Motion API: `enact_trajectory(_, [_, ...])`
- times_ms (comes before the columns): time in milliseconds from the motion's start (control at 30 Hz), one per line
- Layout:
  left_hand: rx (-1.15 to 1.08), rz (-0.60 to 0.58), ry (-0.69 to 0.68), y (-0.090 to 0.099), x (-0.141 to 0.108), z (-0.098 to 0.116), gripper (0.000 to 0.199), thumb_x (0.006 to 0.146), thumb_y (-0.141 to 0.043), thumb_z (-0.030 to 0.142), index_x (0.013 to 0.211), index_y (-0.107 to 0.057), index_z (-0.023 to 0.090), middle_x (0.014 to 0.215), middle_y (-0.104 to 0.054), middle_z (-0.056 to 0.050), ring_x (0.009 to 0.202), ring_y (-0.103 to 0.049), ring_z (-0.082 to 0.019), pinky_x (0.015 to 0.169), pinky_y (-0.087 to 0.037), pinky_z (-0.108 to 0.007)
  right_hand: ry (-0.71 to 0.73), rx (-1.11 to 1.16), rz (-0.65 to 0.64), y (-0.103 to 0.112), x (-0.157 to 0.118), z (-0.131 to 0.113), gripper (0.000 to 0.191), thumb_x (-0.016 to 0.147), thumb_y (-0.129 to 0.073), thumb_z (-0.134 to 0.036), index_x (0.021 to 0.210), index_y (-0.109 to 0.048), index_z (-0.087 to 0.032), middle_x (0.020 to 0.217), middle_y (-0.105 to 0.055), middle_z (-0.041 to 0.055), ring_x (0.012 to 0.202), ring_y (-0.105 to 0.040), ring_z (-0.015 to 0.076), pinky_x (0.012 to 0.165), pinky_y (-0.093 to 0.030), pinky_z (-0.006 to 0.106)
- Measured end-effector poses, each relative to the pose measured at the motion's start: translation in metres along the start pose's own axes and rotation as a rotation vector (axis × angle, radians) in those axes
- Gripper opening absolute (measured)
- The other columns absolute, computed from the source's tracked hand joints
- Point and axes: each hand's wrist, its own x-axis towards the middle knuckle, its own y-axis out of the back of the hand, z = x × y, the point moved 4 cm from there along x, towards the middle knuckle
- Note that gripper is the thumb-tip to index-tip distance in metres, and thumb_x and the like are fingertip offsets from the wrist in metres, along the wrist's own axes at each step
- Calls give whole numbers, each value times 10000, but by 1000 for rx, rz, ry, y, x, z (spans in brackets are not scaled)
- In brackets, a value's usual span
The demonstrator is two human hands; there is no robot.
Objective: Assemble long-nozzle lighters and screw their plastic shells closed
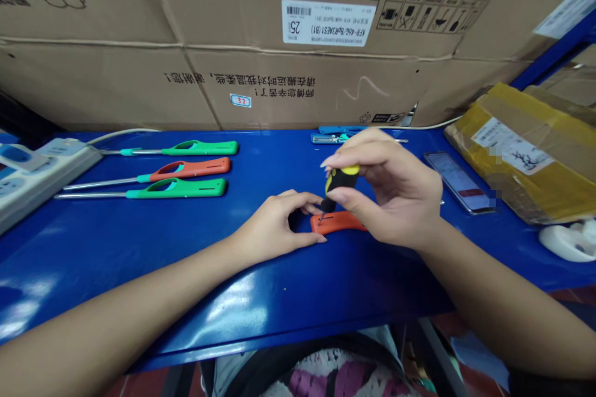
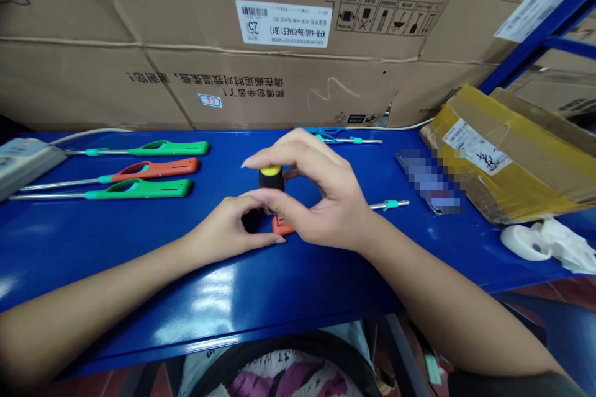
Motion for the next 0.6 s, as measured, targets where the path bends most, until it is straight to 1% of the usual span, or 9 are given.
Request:
enact_trajectory(67, [2, -4, -10, -1, 0, -1, 458, 760, -856, 343, 1156, -666, 215, 1047, -768, -16, 987, -699, -208, 892, -523, -314, -3, -9, 22, 1, 0, 3, 300, 814, -795, -229, 1096, -697, -257, 927, -677, 38, 874, -632, 198, 677, -583, 320])
enact_trajectory(133, [-3, -3, -12, -1, 0, -1, 467, 761, -855, 346, 1166, -664, 213, 1056, -768, -19, 996, -698, -209, 899, -523, -317, 12, -24, 11, 1, 0, 5, 311, 817, -798, -260, 1110, -693, -251, 954, -671, 47, 900, -627, 206, 717, -587, 342])
enact_trajectory(233, [-17, 6, 2, 0, 0, 0, 462, 747, -866, 335, 1138, -666, 193, 1038, -768, -28, 980, -701, -206, 911, -523, -320, 30, -38, -53, -1, -2, 3, 289, 930, -645, -261, 1217, -661, -228, 1109, -684, 89, 1049, -638, 246, 873, -587, 439])
enact_trajectory(300, [-18, 3, 2, 0, 1, 2, 433, 742, -870, 322, 1101, -670, 185, 1010, -768, -25, 946, -701, -196, 898, -524, -312, 14, -1, -63, -2, -4, 1, 297, 972, -542, -212, 1253, -638, -202, 1175, -674, 112, 1079, -653, 254, 898, -590, 467])
enact_trajectory(367, [-16, 1, -8, 1, 1, 3, 418, 743, -870, 317, 1088, -672, 188, 989, -767, -16, 920, -697, -186, 884, -522, -304, -26, 50, -17, -2, -6, 0, 276, 966, -543, -184, 1225, -637, -193, 1143, -666, 113, 1001, -683, 236, 818, -619, 427])
enact_trajectory(433, [-17, 6, -18, 1, 1, 3, 423, 746, -869, 320, 1100, -672, 196, 986, -767, -9, 917, -694, -183, 876, -520, -300, -58, 80, 39, -2, -6, 1, 236, 914, -652, -197, 1149, -646, -212, 1068, -651, 88, 898, -684, 207, 711, -626, 363])
enact_trajectory(467, [-16, 5, -21, 1, 1, 2, 423, 751, -865, 321, 1108, -673, 201, 992, -767, -5, 922, -692, -182, 874, -520, -299, -66, 87, 53, -3, -5, 1, 250, 871, -717, -200, 1110, -646, -224, 1035, -643, 73, 871, -674, 197, 676, -621, 340])
enact_trajectory(533, [-16, 2, -19, 0, 1, 0, 428, 759, -859, 329, 1126, -673, 211, 1013, -767, -3, 943, -693, -184, 874, -519, -299, -76, 99, 67, -4, -4, 3, 324, 793, -800, -177, 1063, -634, -241, 1015, -636, 56, 876, -661, 192, 641, -607, 313])
enact_trajectory(600, [-17, 2, -8, -1, 0, -1, 439, 754, -862, 335, 1132, -674, 213, 1026, -768, -4, 963, -695, -188, 883, -520, -302, -69, 109, 85, -3, -3, 5, 393, 762, -819, -135, 1079, -617, -251, 1031, -648, 50, 915, -670, 202, 637, -605, 312])
